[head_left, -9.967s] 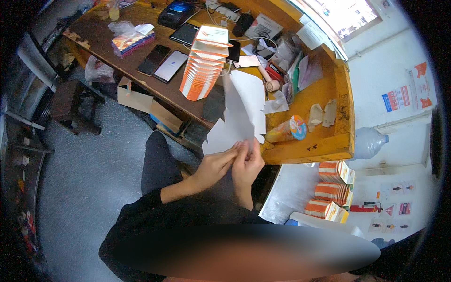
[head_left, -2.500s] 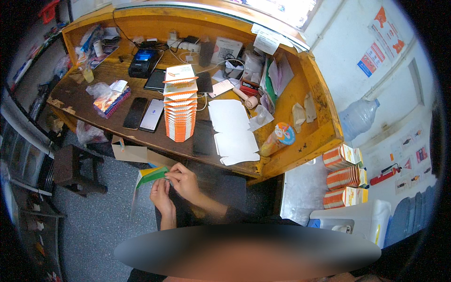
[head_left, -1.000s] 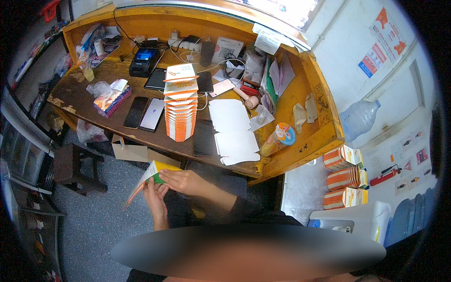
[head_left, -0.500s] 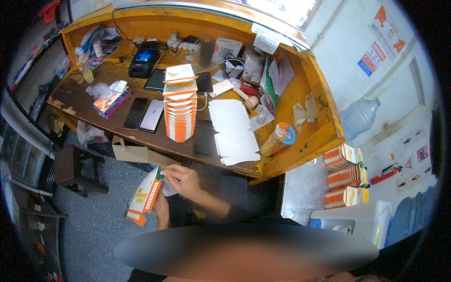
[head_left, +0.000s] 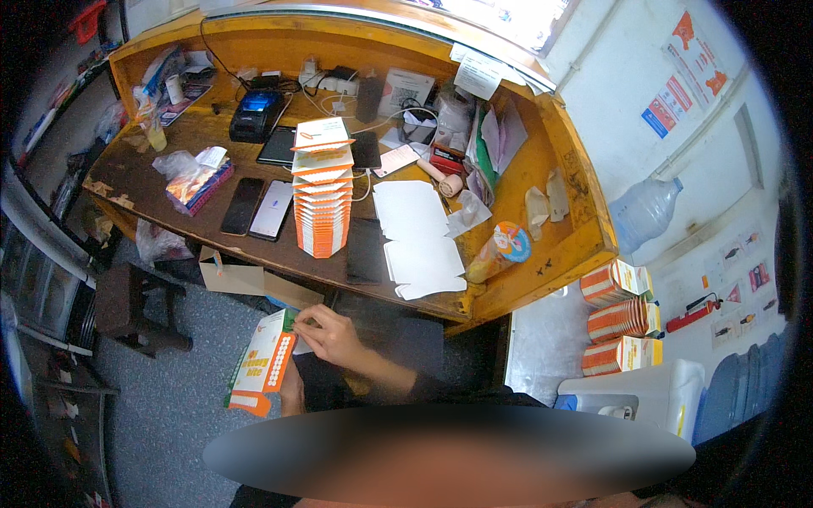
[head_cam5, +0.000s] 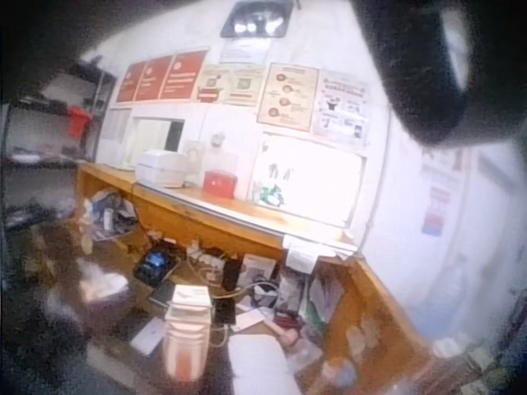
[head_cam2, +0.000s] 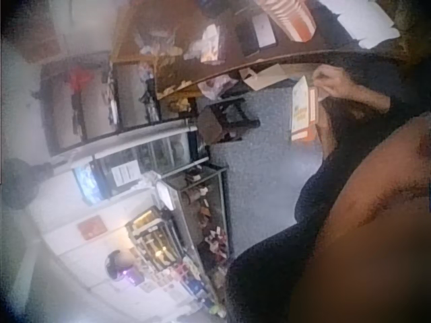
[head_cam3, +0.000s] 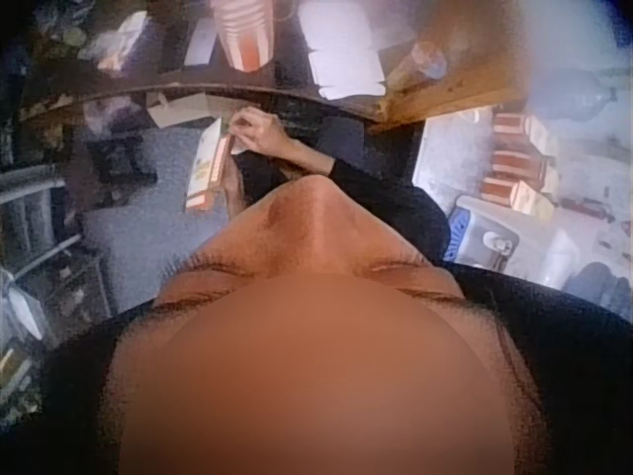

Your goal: The person repeatedly folds flat cardboard pieces into small rectangular boxes and stacks them on a cluttered counter. The person handles each piece by hand, folding edges and tucking flaps to form the box shape, then places the finished box on a growing stack.

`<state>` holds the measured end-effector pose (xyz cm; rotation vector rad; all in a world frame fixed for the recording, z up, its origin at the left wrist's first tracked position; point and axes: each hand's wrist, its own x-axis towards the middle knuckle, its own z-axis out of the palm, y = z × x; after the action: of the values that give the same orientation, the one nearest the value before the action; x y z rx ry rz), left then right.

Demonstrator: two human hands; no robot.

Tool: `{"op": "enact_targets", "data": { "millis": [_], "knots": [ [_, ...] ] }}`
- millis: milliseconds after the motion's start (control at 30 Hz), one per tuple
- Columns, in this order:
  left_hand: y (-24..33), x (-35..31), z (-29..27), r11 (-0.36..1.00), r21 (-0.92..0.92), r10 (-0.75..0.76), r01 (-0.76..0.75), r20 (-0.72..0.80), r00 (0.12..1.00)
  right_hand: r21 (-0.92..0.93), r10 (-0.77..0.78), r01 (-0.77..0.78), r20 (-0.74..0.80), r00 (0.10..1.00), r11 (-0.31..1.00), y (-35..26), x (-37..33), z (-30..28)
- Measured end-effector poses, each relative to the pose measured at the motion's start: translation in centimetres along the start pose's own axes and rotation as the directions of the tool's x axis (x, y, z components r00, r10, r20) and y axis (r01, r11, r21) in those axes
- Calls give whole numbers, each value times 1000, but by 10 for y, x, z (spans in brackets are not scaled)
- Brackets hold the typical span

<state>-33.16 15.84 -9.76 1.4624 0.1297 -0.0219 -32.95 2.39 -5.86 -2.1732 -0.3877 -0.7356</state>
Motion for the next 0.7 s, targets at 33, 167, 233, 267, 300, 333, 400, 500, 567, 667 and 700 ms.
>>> {"op": "enact_targets", "data": {
  "millis": [33, 167, 233, 267, 300, 333, 400, 500, 567, 667, 700],
  "knots": [
    [1, 0, 2, 998, 9, -64, 64, -32, 997, -38, -29, 30, 28, 999, 999, 1, -1, -1],
    [1, 7, 7, 937, -347, 42, -29, 31, 999, -74, -170, 180, 125, 978, 981, -5, -4, 0],
    [-1, 12, 4, 987, -160, -7, 2, -26, 1000, 76, -72, 69, 33, 997, 995, -14, -6, -4],
    [-2, 14, 1, 990, -127, 54, -59, -40, 998, 161, -60, 67, -49, 997, 985, -19, -6, -6],
    [-5, 17, 1, 971, 156, 192, -183, -47, 980, 189, -4, 16, -63, 998, 982, -23, -7, -11],
    [-8, 18, 0, 892, 311, 332, -328, 43, 942, 155, 8, -6, -10, 1000, 988, -27, -6, -14],
    [-12, 19, 1, 607, 456, 583, -650, 300, 755, 65, 4, -8, 70, 998, 998, -31, -1, -16],
    [-13, 15, 8, 458, 813, -62, -360, 433, 899, 26, -160, 159, 51, 986, 987, -29, 6, -8],
    [-7, 9, 14, 473, 830, -221, -296, 437, 872, -20, -209, 209, -43, 977, 978, -23, 6, -5],
    [8, -3, 17, 995, 34, -101, 97, 454, 885, -87, -60, 54, -64, 996, 995, -3, 2, -11],
    [14, -2, 18, 982, -178, 19, 63, 426, 905, -100, -68, 59, -82, 994, 993, 3, 2, -13]
  ]
}}
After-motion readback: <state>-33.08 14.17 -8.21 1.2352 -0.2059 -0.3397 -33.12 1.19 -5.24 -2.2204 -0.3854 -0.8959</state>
